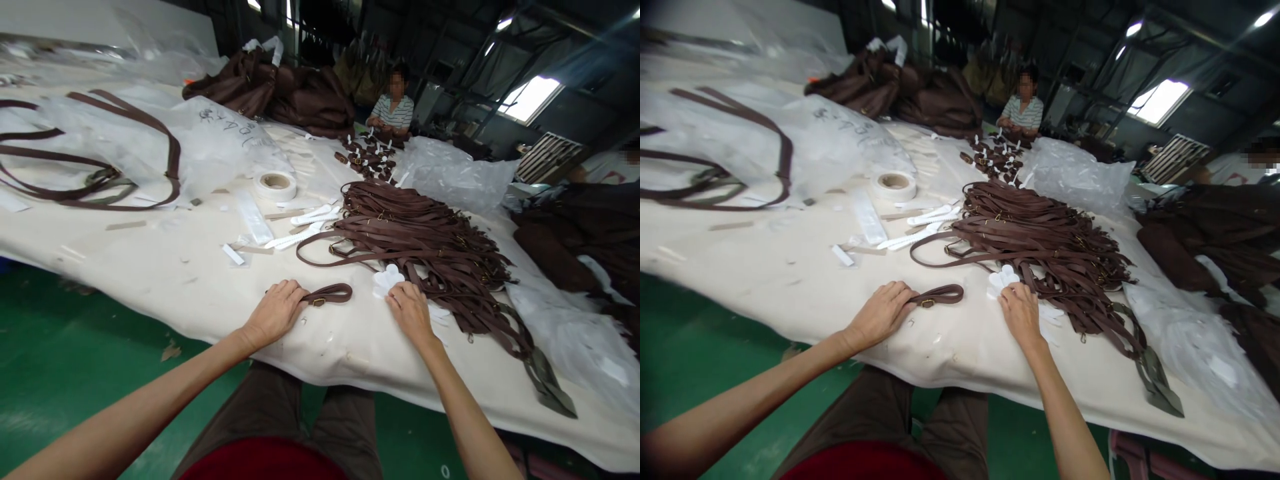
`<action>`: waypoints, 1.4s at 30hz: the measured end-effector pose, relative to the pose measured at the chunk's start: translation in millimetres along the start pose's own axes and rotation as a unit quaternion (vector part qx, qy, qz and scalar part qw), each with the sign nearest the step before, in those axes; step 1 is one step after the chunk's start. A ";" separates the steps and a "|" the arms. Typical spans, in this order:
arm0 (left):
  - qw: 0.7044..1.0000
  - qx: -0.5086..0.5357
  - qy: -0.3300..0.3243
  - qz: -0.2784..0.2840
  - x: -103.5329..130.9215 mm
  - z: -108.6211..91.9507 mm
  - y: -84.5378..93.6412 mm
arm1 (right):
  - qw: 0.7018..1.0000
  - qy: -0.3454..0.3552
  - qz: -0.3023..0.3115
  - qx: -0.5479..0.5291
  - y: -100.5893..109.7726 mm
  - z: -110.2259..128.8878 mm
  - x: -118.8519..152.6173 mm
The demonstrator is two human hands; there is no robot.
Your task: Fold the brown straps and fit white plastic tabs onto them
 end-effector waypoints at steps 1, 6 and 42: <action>0.999 0.030 0.015 -0.005 -2.1 1.2 2.3 | 1.000 -0.002 -0.014 -0.019 4.6 -1.1 -1.3; 0.957 0.240 0.147 -0.069 -21.9 4.7 25.8 | 0.991 -0.046 -0.056 -0.110 29.8 -7.6 -14.6; 0.764 0.608 0.213 0.009 -62.5 -82.2 2.5 | 0.841 -0.321 0.034 -0.433 17.3 34.2 -10.5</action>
Point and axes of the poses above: each hand's wrist, its own x-axis away from the middle knuckle, its own y-axis out of the back of the hand, z = x × y, the point moved 5 cm from there along -x, towards the middle knuckle, and after that the axes turned 10 degrees about -z, right-handed, at the moved point
